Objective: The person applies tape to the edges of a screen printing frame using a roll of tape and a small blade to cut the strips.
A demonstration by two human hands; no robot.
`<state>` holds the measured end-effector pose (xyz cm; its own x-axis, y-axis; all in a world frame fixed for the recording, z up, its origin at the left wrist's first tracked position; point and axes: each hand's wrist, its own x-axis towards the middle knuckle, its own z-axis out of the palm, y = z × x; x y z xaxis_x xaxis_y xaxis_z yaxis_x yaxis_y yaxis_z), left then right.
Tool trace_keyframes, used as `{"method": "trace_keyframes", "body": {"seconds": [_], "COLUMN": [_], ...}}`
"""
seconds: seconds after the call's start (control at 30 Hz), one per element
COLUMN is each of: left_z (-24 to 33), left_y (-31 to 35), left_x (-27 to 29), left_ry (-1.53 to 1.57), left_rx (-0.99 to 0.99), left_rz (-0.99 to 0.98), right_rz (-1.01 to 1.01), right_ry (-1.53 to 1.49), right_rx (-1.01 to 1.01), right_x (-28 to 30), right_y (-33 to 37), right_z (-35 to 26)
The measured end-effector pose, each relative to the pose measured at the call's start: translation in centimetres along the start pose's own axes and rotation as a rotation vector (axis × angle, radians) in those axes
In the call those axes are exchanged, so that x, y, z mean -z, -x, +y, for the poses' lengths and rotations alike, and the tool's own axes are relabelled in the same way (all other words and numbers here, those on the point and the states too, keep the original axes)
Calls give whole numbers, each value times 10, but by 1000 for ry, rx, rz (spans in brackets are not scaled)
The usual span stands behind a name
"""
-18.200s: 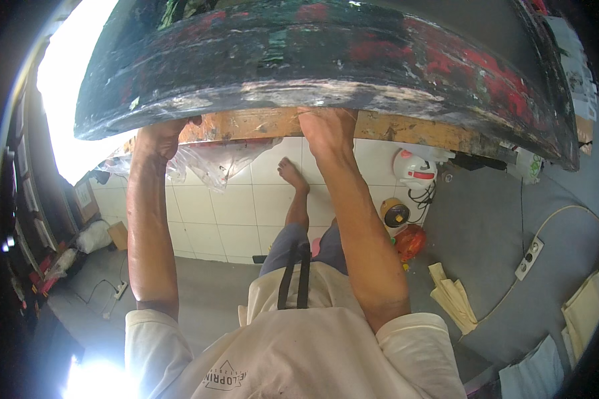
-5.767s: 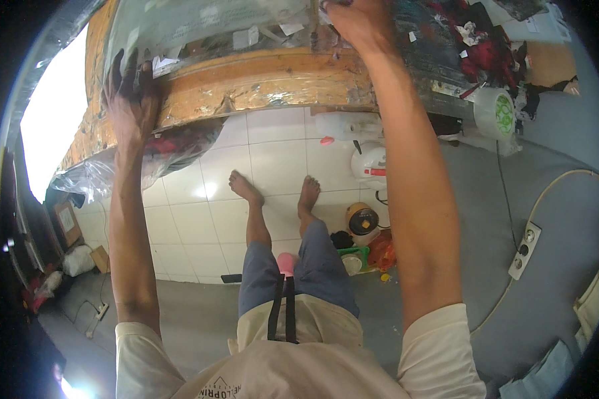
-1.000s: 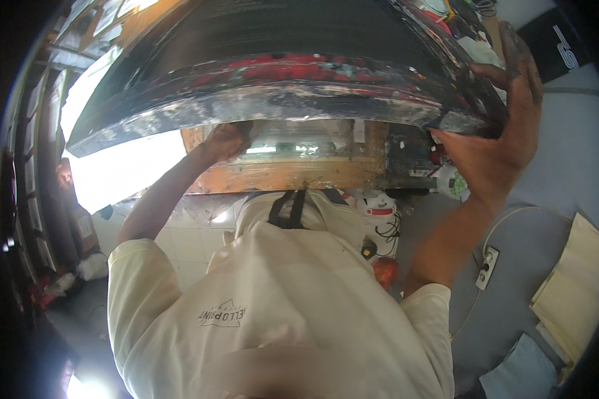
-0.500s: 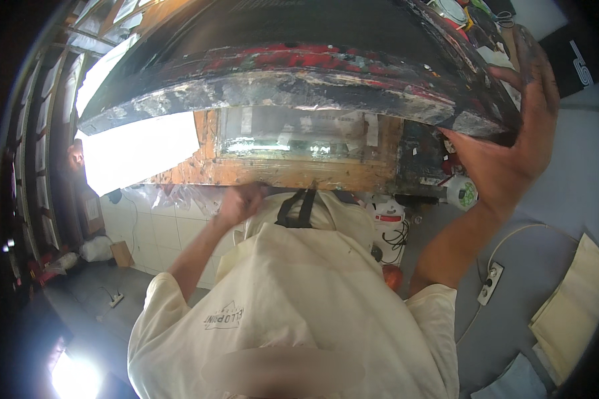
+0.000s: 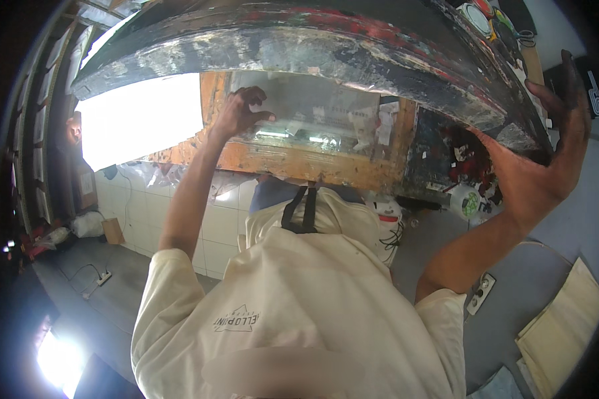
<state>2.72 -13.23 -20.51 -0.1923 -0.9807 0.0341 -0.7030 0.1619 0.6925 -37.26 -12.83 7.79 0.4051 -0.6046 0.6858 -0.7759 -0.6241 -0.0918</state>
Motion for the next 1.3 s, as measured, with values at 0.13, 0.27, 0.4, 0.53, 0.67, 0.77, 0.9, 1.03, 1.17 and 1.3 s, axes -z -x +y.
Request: {"method": "trace_keyframes", "body": {"seconds": [0.13, 0.27, 0.4, 0.53, 0.67, 0.77, 0.9, 1.03, 1.17, 1.3], "left_z": [-6, -18, -17, 4, -10, -27, -40, -15, -61, -26], "left_y": [-27, -26, -21, -26, -28, -28, -27, -26, -3, 28], "left_x": [2, 3, 5, 7, 5, 1, -1, -4, -5, 7], "left_ry": [-136, -6, 36, -142, -124, -67, -43, 28, -344, -152], "left_rx": [82, -18, -11, 118, 139, 89, 30, -58, -142, 227], "left_rz": [-254, -254, -239, -296, -349, -379, -395, -303, -70, -279], "right_rz": [-45, -27, -46, -9, -18, -17, 9, 31, 2, -23], "right_ry": [54, -43, -41, -131, -133, -132, -170, -85, 48, 27], "right_rx": [17, -17, -42, 2, -23, -53, -89, -148, -137, -219], "right_x": [6, 4, 4, 1, 2, 0, -2, 1, -8, -8], "right_y": [2, 5, 8, 12, 12, 11, 14, 17, 9, 24], "right_z": [1, 2, 2, 7, 3, -2, -2, -5, -24, -28]}}
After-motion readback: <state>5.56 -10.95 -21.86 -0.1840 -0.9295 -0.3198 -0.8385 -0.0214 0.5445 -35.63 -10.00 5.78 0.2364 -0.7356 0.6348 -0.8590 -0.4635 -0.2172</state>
